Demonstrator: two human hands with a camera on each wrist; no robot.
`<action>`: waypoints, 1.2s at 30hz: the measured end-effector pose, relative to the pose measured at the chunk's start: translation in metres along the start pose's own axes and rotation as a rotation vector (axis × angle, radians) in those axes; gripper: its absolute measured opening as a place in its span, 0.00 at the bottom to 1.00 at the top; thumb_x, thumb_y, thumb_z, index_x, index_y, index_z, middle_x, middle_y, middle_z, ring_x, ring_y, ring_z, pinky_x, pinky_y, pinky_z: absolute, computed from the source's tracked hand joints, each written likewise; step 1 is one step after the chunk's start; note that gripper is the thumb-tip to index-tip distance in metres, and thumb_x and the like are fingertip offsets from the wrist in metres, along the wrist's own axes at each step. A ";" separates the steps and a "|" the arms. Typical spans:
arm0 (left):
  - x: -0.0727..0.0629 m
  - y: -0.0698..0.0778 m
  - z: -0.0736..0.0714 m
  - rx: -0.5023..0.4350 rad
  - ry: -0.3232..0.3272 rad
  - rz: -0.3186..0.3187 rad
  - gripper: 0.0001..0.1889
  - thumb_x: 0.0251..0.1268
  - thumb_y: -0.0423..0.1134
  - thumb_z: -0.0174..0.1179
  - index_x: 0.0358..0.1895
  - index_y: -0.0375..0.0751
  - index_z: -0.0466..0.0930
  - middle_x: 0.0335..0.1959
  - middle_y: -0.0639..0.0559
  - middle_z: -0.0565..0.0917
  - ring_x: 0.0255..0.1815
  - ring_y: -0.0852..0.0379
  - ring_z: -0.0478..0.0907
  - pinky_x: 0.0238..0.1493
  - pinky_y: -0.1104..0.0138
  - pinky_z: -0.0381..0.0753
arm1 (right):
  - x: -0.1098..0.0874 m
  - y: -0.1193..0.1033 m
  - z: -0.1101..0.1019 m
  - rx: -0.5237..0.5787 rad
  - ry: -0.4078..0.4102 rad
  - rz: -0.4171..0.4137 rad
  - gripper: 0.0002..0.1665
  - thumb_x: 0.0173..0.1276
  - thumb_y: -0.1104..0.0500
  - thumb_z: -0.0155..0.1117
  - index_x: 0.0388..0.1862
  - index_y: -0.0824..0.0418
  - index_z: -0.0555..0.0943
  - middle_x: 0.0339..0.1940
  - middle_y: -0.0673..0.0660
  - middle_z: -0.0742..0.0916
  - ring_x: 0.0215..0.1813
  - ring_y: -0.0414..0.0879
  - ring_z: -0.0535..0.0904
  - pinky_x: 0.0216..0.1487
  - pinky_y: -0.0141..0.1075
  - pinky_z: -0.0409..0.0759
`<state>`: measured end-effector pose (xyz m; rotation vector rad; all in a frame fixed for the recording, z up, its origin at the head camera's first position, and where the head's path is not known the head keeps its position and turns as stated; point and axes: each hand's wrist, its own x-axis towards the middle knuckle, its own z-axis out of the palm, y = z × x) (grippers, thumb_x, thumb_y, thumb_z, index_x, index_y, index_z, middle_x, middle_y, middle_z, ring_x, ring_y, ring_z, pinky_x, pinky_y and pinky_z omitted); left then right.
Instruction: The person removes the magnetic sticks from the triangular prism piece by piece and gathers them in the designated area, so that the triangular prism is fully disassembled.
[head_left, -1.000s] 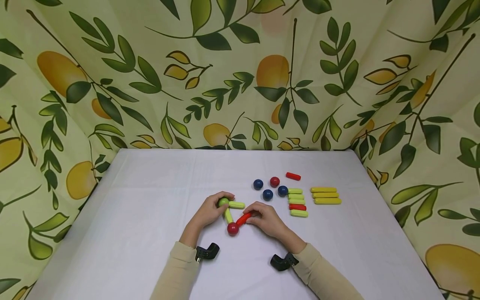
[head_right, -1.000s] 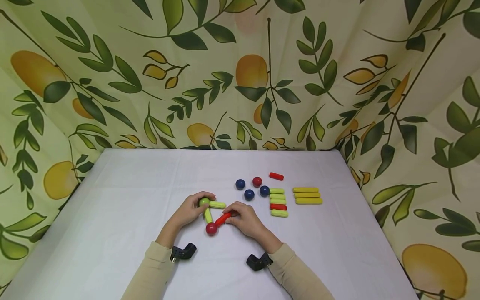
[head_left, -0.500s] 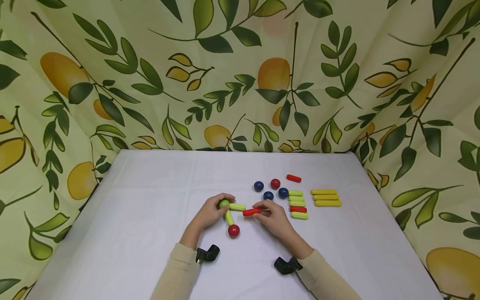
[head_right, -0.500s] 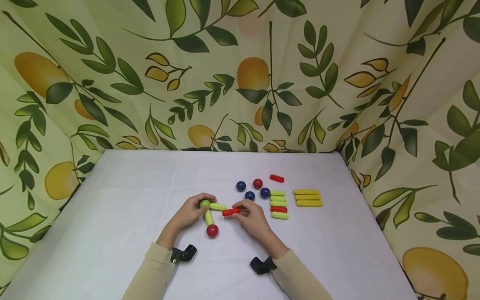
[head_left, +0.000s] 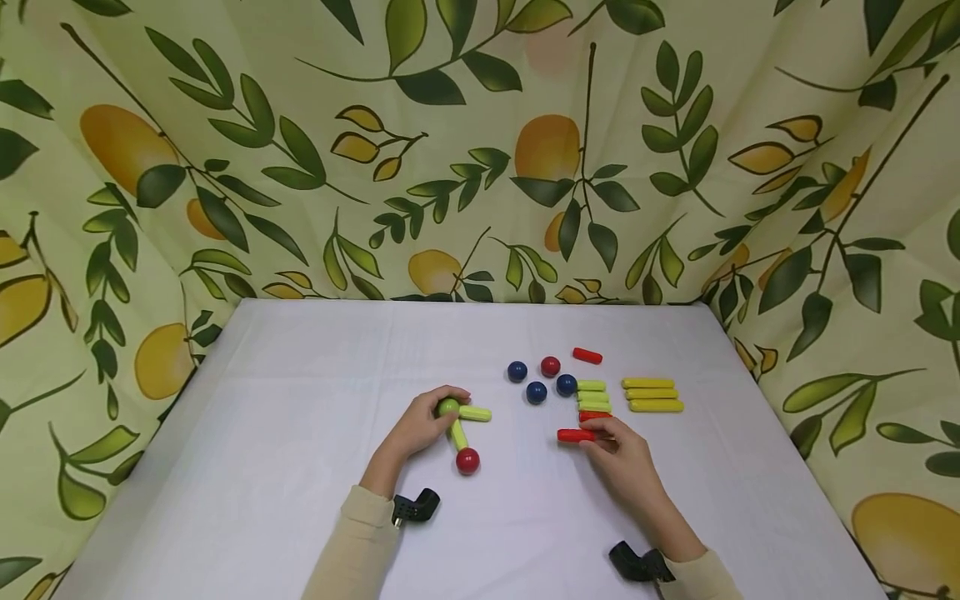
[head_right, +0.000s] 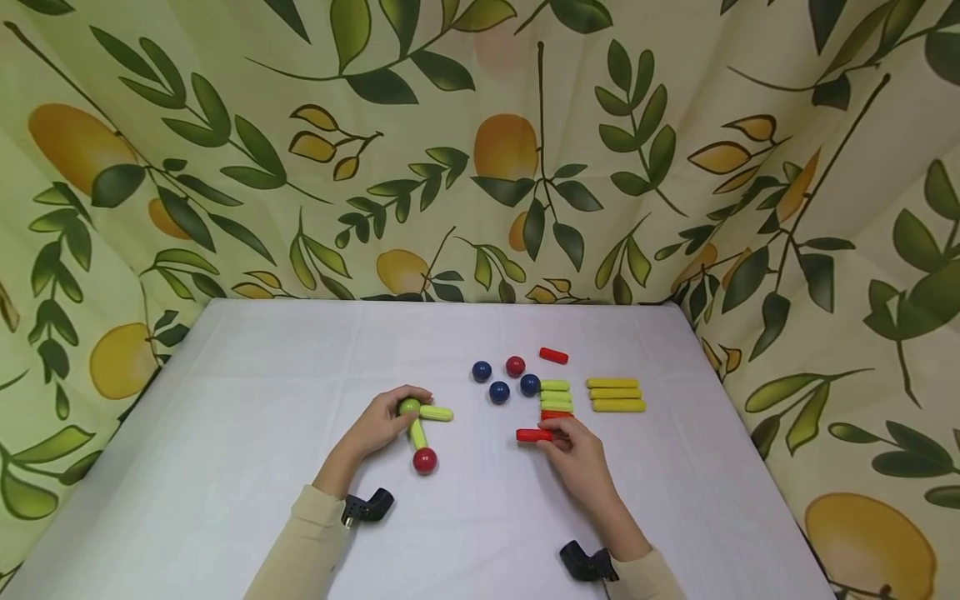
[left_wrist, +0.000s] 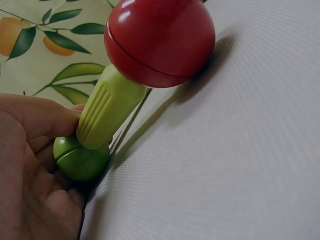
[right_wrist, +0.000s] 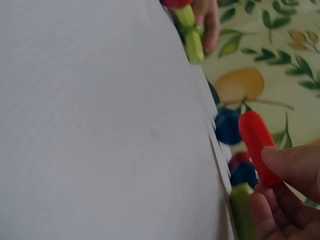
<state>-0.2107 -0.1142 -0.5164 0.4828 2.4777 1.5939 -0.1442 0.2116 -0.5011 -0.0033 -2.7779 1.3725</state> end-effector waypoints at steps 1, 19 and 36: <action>0.000 0.000 0.000 0.006 -0.001 0.000 0.15 0.64 0.30 0.55 0.53 0.45 0.79 0.53 0.51 0.82 0.62 0.51 0.73 0.69 0.53 0.63 | -0.002 0.003 -0.003 -0.014 0.018 0.009 0.16 0.61 0.63 0.68 0.49 0.59 0.81 0.49 0.58 0.83 0.46 0.49 0.79 0.44 0.22 0.78; 0.001 0.000 0.000 -0.044 -0.002 0.002 0.16 0.64 0.28 0.55 0.55 0.39 0.77 0.54 0.45 0.81 0.63 0.47 0.71 0.70 0.50 0.61 | -0.008 0.025 -0.014 -0.172 0.171 0.068 0.17 0.58 0.64 0.70 0.46 0.65 0.78 0.40 0.60 0.83 0.40 0.49 0.79 0.35 0.19 0.75; 0.001 -0.001 -0.001 -0.021 -0.017 0.012 0.16 0.64 0.29 0.55 0.54 0.44 0.78 0.53 0.51 0.82 0.63 0.50 0.72 0.69 0.52 0.62 | -0.003 -0.005 -0.010 -0.150 0.189 -0.002 0.25 0.60 0.62 0.68 0.55 0.65 0.72 0.51 0.60 0.78 0.52 0.53 0.75 0.53 0.50 0.79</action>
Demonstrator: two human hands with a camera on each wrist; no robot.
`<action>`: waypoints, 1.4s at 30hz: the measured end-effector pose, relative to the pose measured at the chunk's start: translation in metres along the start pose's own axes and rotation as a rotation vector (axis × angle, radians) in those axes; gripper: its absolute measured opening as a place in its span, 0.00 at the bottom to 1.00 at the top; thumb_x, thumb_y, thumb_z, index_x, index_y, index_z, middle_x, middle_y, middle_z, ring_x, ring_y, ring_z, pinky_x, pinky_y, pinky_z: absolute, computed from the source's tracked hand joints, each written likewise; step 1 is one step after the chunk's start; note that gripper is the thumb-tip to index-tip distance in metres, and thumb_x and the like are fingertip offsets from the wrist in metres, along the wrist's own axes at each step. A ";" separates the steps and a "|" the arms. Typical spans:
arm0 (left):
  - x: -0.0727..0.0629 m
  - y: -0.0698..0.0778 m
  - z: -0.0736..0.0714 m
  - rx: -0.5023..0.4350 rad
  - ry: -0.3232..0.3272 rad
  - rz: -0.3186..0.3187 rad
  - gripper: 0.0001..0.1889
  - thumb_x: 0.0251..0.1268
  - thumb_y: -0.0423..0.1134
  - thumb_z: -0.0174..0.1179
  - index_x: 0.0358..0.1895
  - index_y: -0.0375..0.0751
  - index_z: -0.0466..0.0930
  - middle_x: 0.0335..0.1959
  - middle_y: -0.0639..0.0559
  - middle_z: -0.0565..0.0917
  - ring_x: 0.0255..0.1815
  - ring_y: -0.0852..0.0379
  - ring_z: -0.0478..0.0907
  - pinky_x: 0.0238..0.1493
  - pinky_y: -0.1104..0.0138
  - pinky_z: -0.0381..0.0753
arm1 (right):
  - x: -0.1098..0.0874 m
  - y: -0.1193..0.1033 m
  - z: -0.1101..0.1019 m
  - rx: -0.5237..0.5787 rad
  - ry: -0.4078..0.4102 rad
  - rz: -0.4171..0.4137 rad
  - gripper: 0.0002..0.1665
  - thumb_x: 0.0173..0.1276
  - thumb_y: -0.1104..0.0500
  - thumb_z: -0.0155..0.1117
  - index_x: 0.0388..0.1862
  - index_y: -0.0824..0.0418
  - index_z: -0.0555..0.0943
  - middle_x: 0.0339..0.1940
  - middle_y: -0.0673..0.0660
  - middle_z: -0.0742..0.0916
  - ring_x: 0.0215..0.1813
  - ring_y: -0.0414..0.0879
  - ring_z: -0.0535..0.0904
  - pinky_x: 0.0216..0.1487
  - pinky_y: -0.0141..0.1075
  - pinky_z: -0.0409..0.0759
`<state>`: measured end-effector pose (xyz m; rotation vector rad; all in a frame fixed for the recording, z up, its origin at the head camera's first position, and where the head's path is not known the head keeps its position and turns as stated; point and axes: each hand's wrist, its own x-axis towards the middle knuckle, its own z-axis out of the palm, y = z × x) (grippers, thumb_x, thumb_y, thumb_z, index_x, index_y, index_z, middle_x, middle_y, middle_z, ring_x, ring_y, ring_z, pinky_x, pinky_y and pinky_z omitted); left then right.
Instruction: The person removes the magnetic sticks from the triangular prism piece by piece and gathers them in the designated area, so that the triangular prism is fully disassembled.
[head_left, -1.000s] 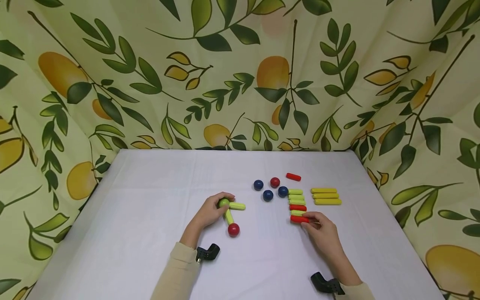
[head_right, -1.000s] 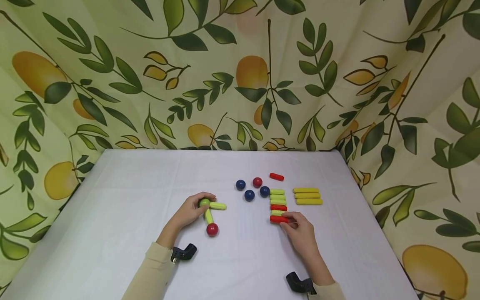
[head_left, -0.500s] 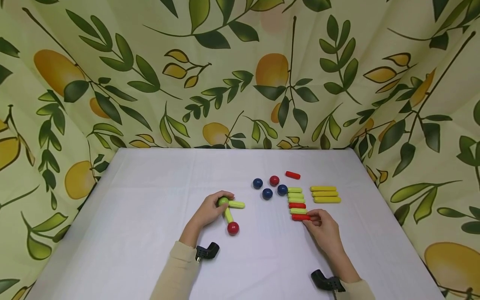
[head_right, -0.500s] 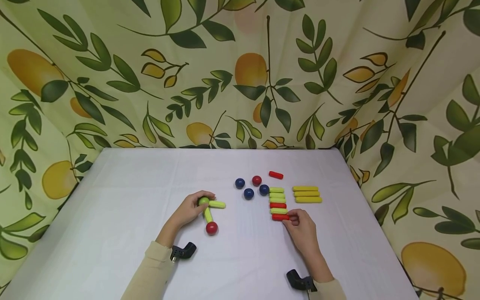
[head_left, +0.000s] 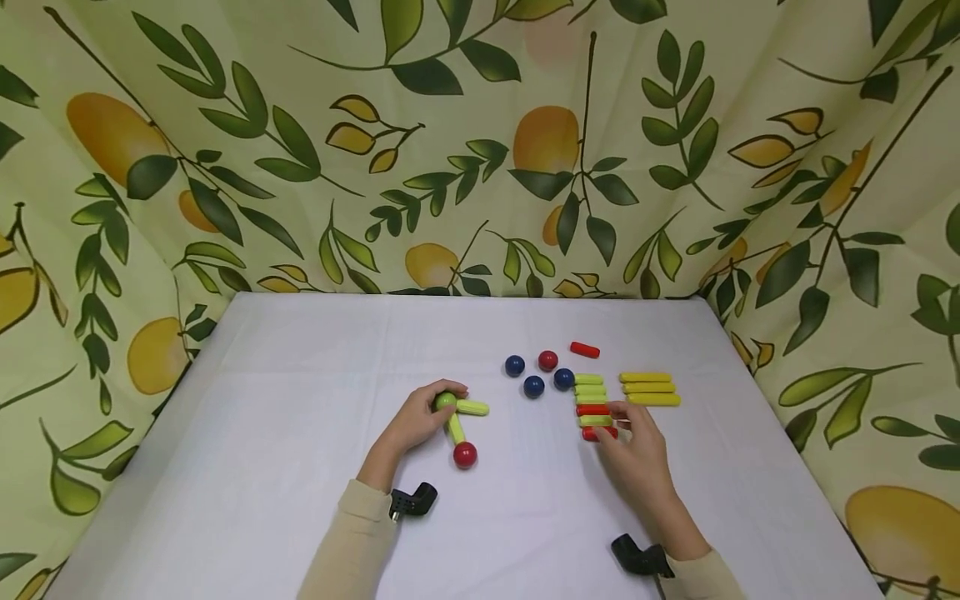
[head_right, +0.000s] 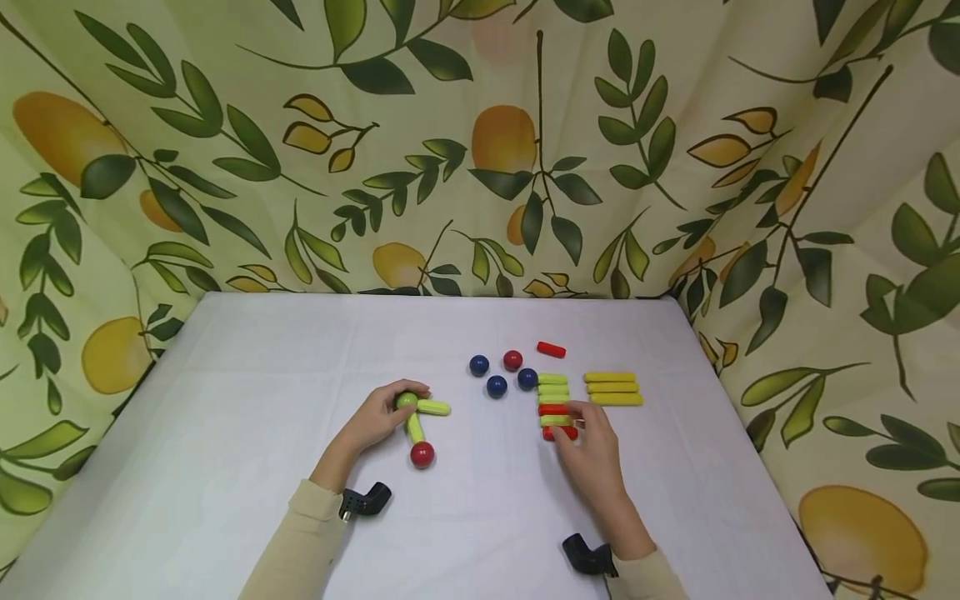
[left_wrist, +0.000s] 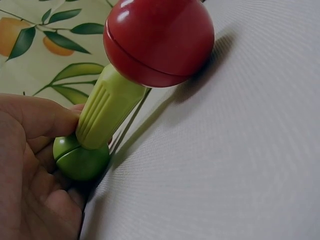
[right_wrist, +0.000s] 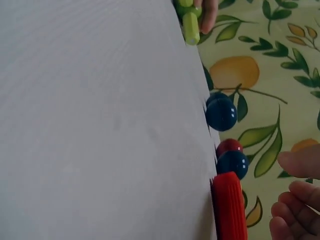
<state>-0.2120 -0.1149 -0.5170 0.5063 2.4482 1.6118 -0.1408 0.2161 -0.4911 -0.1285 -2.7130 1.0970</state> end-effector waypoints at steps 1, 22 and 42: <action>0.000 0.000 0.000 0.003 0.003 0.002 0.16 0.64 0.29 0.55 0.54 0.44 0.78 0.53 0.50 0.82 0.62 0.50 0.72 0.69 0.52 0.63 | 0.002 -0.005 0.003 0.010 -0.026 -0.007 0.25 0.60 0.62 0.68 0.55 0.64 0.72 0.51 0.60 0.78 0.52 0.53 0.75 0.54 0.50 0.79; 0.001 -0.001 0.001 0.014 0.009 0.003 0.15 0.64 0.29 0.55 0.53 0.43 0.78 0.52 0.51 0.83 0.61 0.51 0.73 0.68 0.52 0.64 | 0.031 -0.081 0.093 0.293 -0.347 -0.221 0.18 0.57 0.63 0.70 0.47 0.59 0.78 0.46 0.53 0.84 0.49 0.47 0.80 0.52 0.40 0.81; 0.000 0.001 0.002 0.020 0.017 -0.001 0.15 0.64 0.30 0.56 0.53 0.43 0.79 0.52 0.51 0.82 0.60 0.52 0.74 0.67 0.53 0.66 | 0.036 -0.073 0.122 0.189 -0.331 -0.301 0.12 0.58 0.65 0.69 0.42 0.59 0.83 0.40 0.54 0.86 0.37 0.40 0.78 0.39 0.28 0.78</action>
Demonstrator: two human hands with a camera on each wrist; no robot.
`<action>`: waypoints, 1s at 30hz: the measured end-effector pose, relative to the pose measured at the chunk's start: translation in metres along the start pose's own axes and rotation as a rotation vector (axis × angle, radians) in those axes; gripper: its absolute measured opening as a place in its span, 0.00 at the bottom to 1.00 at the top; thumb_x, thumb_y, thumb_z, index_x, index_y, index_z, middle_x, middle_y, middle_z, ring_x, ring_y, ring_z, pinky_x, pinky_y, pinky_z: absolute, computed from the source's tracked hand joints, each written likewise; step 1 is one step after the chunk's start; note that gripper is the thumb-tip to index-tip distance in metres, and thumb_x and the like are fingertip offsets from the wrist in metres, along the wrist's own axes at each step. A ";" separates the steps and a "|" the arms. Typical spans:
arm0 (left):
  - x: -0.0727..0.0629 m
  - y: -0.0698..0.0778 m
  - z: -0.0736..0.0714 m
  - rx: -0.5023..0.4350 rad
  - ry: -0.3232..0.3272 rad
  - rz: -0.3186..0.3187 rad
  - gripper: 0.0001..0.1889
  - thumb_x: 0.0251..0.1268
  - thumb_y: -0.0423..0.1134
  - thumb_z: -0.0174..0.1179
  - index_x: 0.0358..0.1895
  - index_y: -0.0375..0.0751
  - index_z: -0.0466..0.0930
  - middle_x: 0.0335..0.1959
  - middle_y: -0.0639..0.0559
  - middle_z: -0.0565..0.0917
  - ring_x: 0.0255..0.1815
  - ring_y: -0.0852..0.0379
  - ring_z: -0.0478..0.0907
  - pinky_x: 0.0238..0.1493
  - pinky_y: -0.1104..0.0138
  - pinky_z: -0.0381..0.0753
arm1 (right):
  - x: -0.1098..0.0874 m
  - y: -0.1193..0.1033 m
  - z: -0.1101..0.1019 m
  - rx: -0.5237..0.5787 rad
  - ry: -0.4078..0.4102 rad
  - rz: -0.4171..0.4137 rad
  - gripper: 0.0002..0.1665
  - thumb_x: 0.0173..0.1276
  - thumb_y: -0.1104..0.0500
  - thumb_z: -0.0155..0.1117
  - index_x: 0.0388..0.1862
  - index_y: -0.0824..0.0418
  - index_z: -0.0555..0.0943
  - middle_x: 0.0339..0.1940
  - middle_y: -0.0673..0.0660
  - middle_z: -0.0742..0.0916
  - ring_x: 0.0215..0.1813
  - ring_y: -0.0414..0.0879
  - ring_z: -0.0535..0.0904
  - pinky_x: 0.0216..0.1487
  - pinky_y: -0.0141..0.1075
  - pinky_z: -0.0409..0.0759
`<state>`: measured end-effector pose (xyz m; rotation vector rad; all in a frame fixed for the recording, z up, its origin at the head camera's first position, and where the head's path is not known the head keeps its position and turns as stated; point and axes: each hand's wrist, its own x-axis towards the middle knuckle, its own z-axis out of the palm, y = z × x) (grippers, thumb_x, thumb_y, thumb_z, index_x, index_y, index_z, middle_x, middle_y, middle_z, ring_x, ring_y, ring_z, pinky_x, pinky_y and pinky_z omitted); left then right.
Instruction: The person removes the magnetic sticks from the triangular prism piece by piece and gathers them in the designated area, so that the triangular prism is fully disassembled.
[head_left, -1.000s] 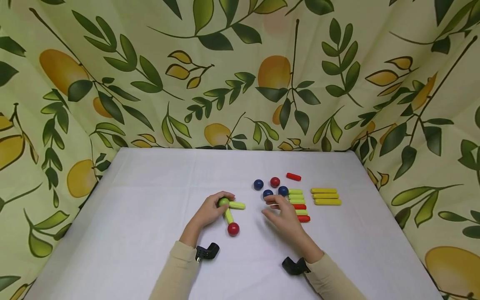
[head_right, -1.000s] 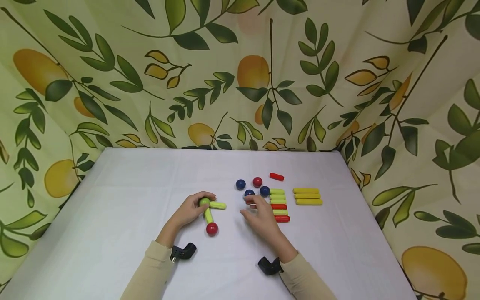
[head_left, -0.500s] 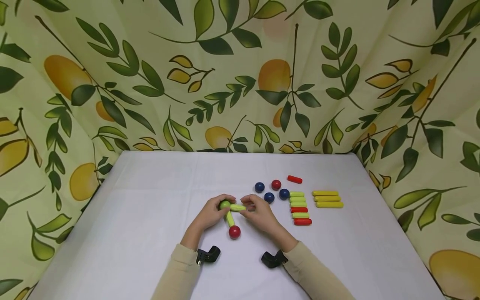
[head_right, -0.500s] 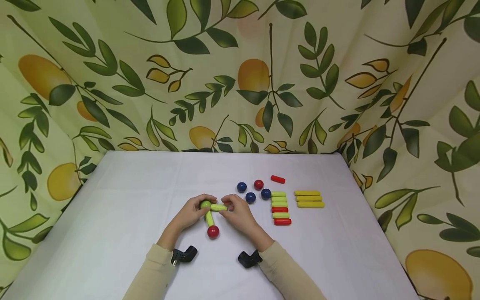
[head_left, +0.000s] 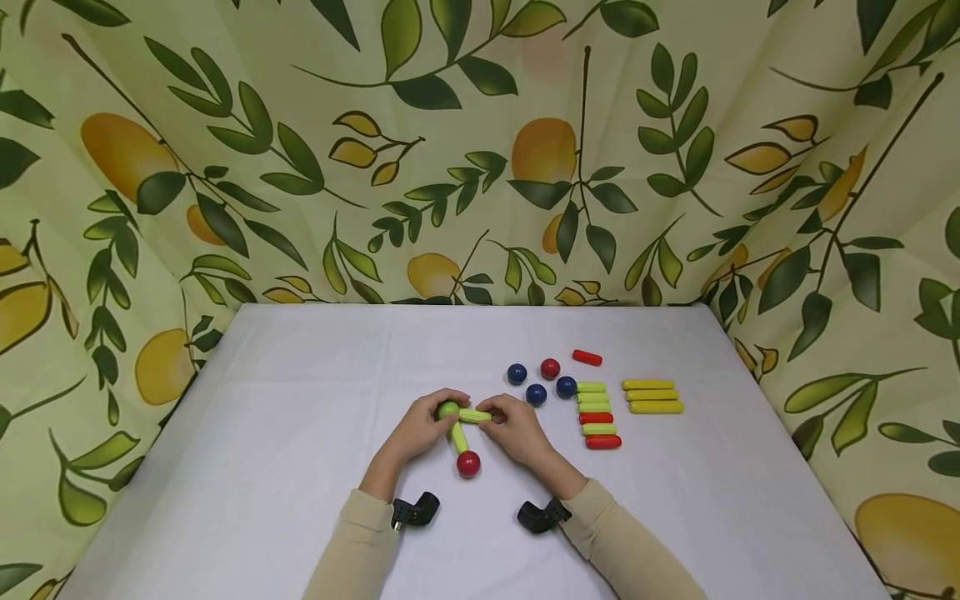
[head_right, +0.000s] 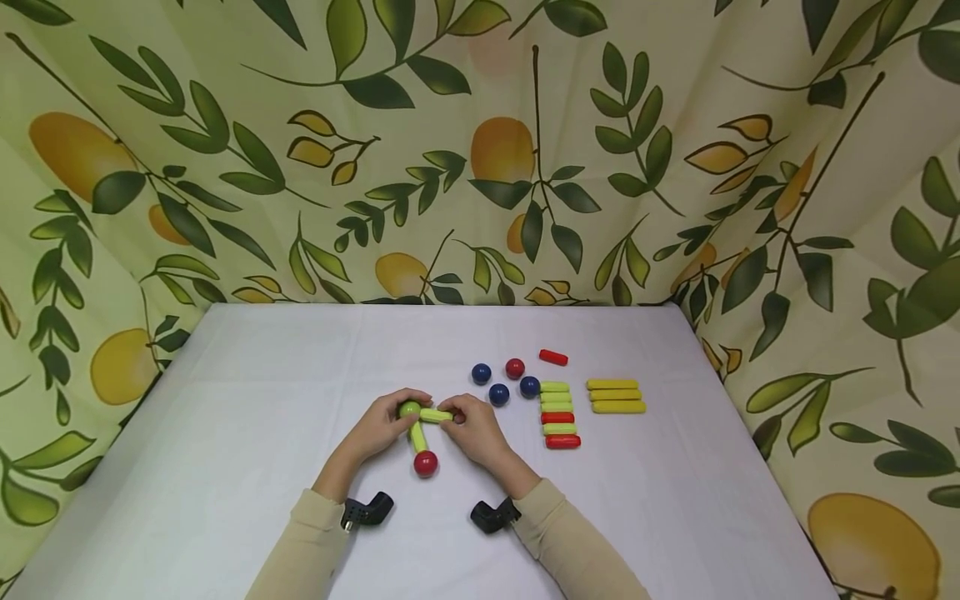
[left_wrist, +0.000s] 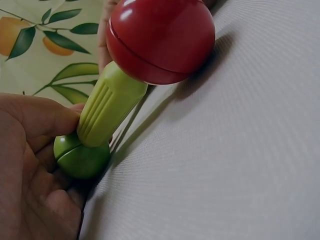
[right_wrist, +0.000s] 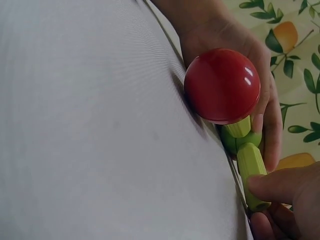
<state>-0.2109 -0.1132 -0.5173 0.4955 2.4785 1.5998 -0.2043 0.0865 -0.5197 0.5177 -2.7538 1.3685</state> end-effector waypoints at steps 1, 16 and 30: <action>0.000 0.000 0.000 0.002 -0.001 -0.001 0.15 0.64 0.30 0.56 0.53 0.43 0.79 0.52 0.51 0.82 0.61 0.51 0.74 0.67 0.53 0.66 | 0.000 0.000 0.000 -0.001 0.008 0.000 0.12 0.58 0.65 0.69 0.42 0.60 0.84 0.40 0.54 0.86 0.37 0.40 0.78 0.39 0.28 0.79; 0.000 -0.001 -0.002 0.017 -0.007 0.013 0.16 0.62 0.29 0.56 0.53 0.46 0.79 0.53 0.51 0.82 0.63 0.51 0.72 0.69 0.53 0.63 | -0.005 -0.008 -0.015 0.030 0.116 0.097 0.12 0.58 0.63 0.69 0.42 0.56 0.84 0.42 0.53 0.85 0.42 0.43 0.79 0.42 0.29 0.82; -0.002 -0.003 -0.008 0.023 -0.026 0.039 0.20 0.58 0.21 0.52 0.54 0.36 0.77 0.53 0.44 0.82 0.64 0.46 0.71 0.70 0.51 0.61 | -0.055 0.008 -0.087 0.026 0.115 0.149 0.15 0.56 0.67 0.70 0.44 0.59 0.84 0.43 0.54 0.85 0.47 0.48 0.80 0.44 0.28 0.82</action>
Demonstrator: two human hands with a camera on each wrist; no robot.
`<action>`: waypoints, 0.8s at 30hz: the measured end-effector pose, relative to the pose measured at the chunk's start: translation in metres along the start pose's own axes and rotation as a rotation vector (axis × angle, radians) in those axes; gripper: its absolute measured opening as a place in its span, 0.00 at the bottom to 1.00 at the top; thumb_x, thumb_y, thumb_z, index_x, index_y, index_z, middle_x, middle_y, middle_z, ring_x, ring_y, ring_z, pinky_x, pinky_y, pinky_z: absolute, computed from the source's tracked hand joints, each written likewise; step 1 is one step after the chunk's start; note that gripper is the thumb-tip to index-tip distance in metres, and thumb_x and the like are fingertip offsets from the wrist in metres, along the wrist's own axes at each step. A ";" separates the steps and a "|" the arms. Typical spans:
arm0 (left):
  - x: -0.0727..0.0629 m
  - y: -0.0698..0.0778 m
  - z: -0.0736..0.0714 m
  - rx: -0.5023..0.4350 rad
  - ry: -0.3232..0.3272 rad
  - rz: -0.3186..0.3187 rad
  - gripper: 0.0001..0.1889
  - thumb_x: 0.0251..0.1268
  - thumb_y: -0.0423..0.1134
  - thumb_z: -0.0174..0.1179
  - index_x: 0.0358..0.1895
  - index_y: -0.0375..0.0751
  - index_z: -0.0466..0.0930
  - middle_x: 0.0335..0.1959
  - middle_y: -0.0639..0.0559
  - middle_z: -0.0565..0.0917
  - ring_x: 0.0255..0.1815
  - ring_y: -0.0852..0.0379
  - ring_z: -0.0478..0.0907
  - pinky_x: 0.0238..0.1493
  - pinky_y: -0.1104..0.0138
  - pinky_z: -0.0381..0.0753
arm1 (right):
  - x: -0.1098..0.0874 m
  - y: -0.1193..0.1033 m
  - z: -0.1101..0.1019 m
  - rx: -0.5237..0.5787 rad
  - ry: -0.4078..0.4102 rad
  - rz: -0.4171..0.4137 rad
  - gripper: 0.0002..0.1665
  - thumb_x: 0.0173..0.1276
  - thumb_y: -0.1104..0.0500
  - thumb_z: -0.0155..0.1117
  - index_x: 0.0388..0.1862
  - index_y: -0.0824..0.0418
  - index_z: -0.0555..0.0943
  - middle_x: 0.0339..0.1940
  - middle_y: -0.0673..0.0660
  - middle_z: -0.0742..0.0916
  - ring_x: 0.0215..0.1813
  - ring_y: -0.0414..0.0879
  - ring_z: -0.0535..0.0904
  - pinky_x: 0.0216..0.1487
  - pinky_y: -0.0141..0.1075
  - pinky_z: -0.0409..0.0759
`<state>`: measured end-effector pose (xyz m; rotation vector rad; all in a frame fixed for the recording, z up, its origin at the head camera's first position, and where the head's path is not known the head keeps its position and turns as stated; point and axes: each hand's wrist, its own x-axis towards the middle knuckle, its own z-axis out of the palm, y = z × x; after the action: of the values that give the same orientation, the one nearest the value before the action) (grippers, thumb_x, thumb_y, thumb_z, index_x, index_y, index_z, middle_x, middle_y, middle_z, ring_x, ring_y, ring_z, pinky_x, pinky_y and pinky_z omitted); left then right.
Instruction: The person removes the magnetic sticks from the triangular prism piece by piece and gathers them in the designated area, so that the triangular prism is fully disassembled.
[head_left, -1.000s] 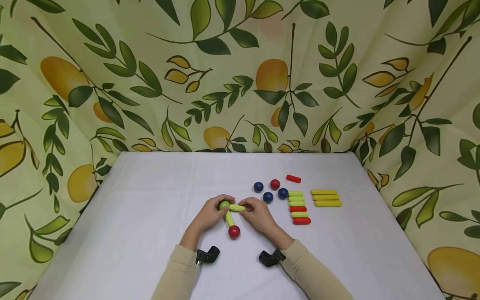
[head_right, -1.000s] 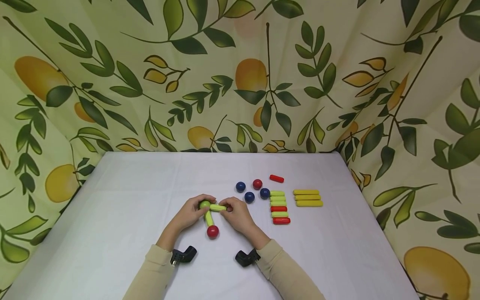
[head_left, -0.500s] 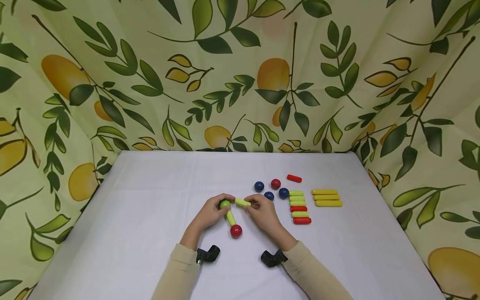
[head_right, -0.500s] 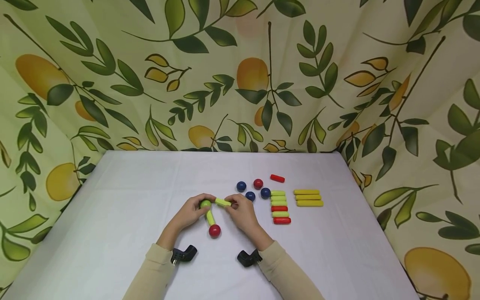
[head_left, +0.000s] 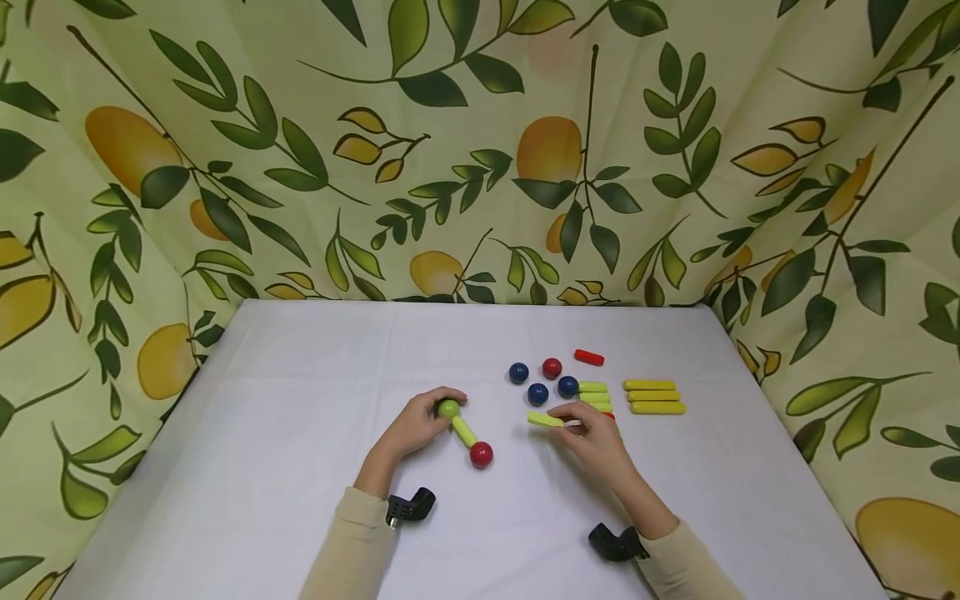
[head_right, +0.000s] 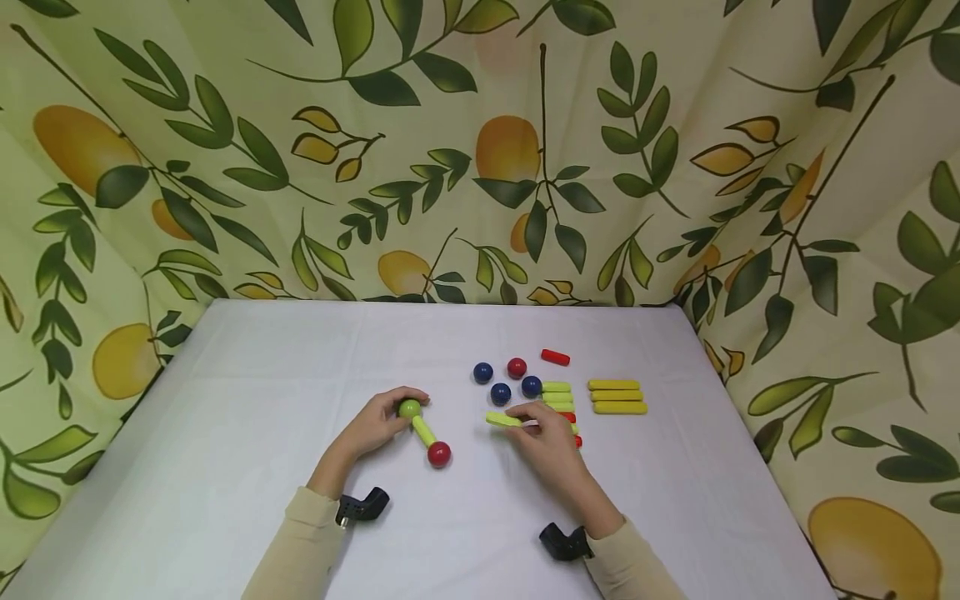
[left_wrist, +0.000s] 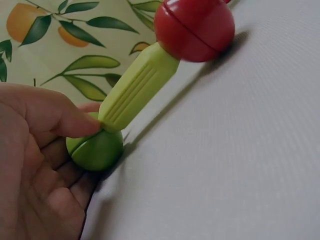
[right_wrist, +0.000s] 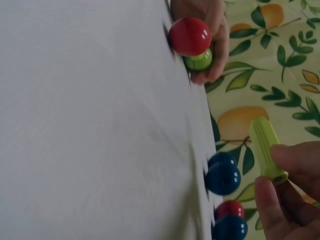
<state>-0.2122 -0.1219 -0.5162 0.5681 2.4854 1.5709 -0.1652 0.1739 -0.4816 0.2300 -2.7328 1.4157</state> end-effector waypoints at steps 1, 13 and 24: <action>0.000 0.000 0.000 0.006 0.003 -0.004 0.19 0.58 0.22 0.54 0.54 0.37 0.78 0.53 0.46 0.82 0.64 0.48 0.71 0.70 0.52 0.61 | -0.004 0.004 -0.006 -0.020 0.007 0.002 0.15 0.56 0.66 0.70 0.44 0.59 0.84 0.43 0.54 0.85 0.47 0.48 0.80 0.43 0.27 0.82; -0.013 -0.004 0.001 0.072 0.093 -0.033 0.18 0.57 0.32 0.64 0.52 0.46 0.79 0.53 0.52 0.81 0.62 0.51 0.73 0.67 0.55 0.67 | -0.045 0.050 -0.052 -0.176 0.045 0.124 0.15 0.60 0.65 0.67 0.47 0.58 0.83 0.48 0.56 0.84 0.50 0.50 0.80 0.44 0.29 0.82; -0.014 -0.001 0.009 0.142 0.136 0.027 0.13 0.54 0.33 0.67 0.44 0.45 0.82 0.43 0.55 0.82 0.49 0.57 0.77 0.57 0.61 0.75 | -0.046 0.064 -0.046 -0.209 0.121 0.129 0.15 0.57 0.66 0.70 0.45 0.62 0.81 0.44 0.58 0.83 0.44 0.50 0.80 0.37 0.22 0.78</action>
<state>-0.1964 -0.1203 -0.5225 0.5327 2.7177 1.4984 -0.1305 0.2525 -0.5125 -0.0417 -2.8104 1.1158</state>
